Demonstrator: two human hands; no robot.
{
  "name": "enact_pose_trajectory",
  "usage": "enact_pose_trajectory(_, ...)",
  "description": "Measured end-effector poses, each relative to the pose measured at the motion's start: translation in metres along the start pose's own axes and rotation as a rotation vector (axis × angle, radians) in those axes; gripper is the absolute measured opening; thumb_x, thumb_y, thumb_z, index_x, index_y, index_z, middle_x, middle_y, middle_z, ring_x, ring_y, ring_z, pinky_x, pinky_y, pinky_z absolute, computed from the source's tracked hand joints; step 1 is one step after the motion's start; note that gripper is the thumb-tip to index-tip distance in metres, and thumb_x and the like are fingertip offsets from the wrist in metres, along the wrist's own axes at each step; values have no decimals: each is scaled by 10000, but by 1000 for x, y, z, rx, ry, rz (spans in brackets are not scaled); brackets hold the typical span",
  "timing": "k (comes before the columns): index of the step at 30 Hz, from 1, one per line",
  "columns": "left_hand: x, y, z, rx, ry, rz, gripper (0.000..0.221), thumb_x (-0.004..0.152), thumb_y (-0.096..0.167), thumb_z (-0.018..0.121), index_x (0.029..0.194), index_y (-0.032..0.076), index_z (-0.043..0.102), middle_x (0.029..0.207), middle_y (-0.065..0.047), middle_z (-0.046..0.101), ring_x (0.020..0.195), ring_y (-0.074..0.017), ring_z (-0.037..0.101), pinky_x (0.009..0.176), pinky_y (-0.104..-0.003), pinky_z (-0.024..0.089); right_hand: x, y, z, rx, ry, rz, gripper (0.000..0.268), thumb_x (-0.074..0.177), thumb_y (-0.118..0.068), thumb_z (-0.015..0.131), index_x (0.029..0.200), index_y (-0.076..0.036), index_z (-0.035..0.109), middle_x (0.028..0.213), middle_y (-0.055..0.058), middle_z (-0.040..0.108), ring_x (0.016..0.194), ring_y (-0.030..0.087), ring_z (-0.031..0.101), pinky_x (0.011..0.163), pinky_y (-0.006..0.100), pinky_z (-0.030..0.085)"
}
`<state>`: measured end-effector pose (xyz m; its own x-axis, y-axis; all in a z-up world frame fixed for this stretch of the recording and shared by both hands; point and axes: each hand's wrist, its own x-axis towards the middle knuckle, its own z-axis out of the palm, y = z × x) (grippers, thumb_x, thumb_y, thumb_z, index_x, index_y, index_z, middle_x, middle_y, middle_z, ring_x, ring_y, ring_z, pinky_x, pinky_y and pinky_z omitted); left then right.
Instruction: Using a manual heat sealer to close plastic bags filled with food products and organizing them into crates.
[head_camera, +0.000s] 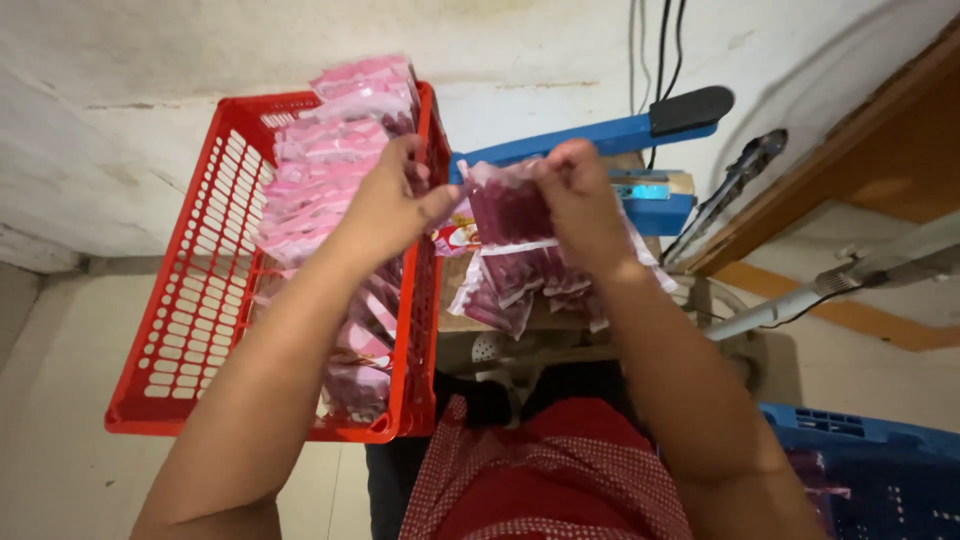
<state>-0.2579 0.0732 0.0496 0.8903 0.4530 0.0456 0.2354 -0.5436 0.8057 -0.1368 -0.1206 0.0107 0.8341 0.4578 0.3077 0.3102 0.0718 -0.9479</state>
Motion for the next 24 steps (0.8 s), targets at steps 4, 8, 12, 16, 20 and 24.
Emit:
enact_pose_trajectory(4,4,12,27,-333,-62,-82,955,807,401,877,1470,-105,412,1207,-273,624,1134,-343,683,936,-438,584,2,-14,-20,373,85,49,119,1008,-77,667,996,-122,556,777,-49,583,720,77,599,677,216,450)
enact_pose_trajectory(8,25,5,68,-821,-114,-133,279,886,111,784,1125,-5,698,905,-86,745,775,-196,783,654,-309,654,5,-21,-37,602,102,-6,188,990,12,690,1049,-74,534,805,-14,587,813,140,678,761,249,527)
enact_pose_trajectory(12,16,19,70,-782,35,-32,125,911,59,746,1022,10,715,786,-48,713,705,-139,723,623,-292,623,-17,-44,-62,682,-65,186,470,976,-44,628,1421,-3,483,1126,125,708,1036,187,720,890,302,602)
enact_pose_trajectory(16,2,44,72,-664,75,33,68,965,84,685,1007,33,700,702,-7,646,645,-82,645,585,-220,555,-20,-33,-61,471,-38,168,175,944,-100,751,1086,1,741,925,108,776,886,163,746,838,317,609)
enact_pose_trajectory(20,14,33,84,-623,88,84,66,1006,105,633,1018,56,675,689,25,538,595,-63,564,496,-198,470,-18,-16,-70,414,97,154,98,1000,-126,711,1027,-52,769,833,106,763,788,146,740,802,320,614)
enact_pose_trajectory(24,28,26,103,-769,112,102,81,1037,118,591,1029,73,658,661,10,544,552,-81,586,482,-192,479,-16,-66,-84,615,104,325,193,1002,-234,683,1095,-79,754,866,104,745,799,176,724,825,343,575)
